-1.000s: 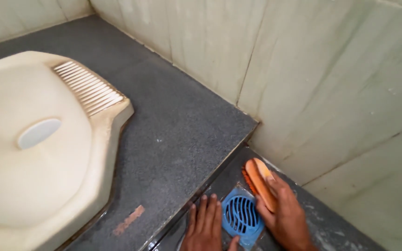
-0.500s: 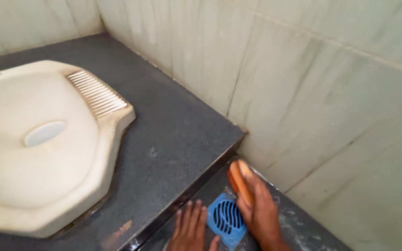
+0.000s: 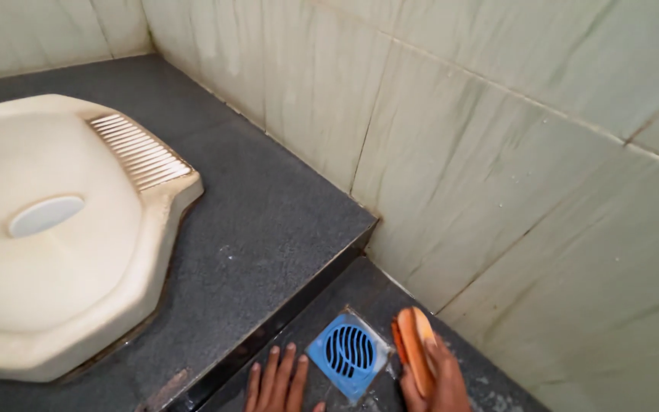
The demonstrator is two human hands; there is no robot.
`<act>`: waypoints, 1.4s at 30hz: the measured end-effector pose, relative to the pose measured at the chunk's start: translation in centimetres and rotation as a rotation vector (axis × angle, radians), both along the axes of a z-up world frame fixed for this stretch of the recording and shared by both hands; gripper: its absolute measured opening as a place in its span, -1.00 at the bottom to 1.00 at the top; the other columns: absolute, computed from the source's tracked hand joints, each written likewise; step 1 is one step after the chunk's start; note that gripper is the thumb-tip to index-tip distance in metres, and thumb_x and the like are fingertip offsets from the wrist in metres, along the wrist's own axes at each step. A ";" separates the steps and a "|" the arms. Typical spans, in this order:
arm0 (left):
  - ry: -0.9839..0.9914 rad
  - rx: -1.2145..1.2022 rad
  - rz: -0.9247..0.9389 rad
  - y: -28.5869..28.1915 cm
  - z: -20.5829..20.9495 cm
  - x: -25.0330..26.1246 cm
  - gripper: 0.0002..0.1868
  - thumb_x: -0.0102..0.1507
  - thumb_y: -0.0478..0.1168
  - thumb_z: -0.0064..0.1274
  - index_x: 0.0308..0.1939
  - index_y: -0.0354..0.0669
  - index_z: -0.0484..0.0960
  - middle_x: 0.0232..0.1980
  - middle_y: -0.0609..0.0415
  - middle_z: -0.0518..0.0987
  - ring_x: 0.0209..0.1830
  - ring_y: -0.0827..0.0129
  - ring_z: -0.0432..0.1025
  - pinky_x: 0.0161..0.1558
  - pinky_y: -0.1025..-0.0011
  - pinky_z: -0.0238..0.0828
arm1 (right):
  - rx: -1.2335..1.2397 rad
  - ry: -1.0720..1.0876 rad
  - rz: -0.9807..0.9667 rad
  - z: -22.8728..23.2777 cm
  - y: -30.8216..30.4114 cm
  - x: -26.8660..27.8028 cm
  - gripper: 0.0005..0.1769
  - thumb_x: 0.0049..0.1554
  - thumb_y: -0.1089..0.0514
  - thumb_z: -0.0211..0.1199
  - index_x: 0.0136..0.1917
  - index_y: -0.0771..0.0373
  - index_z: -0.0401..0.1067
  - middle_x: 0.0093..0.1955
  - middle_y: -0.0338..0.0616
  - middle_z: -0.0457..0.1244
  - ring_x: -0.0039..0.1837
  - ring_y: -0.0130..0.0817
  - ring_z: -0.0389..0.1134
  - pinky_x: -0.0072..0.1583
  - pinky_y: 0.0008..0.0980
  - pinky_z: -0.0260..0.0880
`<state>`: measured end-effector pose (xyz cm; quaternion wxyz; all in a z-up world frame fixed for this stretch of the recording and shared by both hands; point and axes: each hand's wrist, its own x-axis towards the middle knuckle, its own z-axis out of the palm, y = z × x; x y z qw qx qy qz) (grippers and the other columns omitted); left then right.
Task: The person scrubs a soapy tiled floor with an orange brush, cleaning around a blue drain cover and a squat toilet.
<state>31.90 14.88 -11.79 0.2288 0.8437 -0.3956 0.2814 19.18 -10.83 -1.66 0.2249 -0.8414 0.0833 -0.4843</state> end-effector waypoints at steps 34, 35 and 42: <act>0.340 0.107 -0.004 0.7 13.5 -2.3 -0.14 0.24 0.14 -0.04 0.33 -0.59 0.20 0.51 -0.43 0.16 0.58 -0.27 -0.06 0.41 -0.19 -0.28 | 0.104 0.192 -0.212 6.8 8.1 1.1 -0.36 -0.03 0.24 0.40 0.30 0.31 0.29 0.34 0.22 0.27 0.36 0.12 0.34 0.30 -0.14 0.36; 0.343 0.112 -0.002 0.8 13.8 -2.6 -0.14 0.24 0.14 -0.04 0.33 -0.59 0.20 0.51 -0.43 0.16 0.58 -0.27 -0.06 0.41 -0.19 -0.28 | 0.108 0.195 -0.210 6.9 8.3 0.8 -0.36 -0.03 0.24 0.40 0.30 0.31 0.29 0.34 0.22 0.27 0.36 0.12 0.34 0.30 -0.14 0.36; 0.374 0.145 0.029 0.1 16.7 -3.9 -0.20 0.27 0.07 -0.07 0.36 -0.57 0.20 0.48 -0.36 0.18 0.57 -0.15 -0.04 0.46 -0.06 -0.28 | 0.142 0.189 -0.154 7.0 7.9 -0.8 -0.34 -0.09 0.24 0.43 0.28 0.29 0.32 0.31 0.18 0.31 0.31 0.10 0.37 0.25 -0.13 0.39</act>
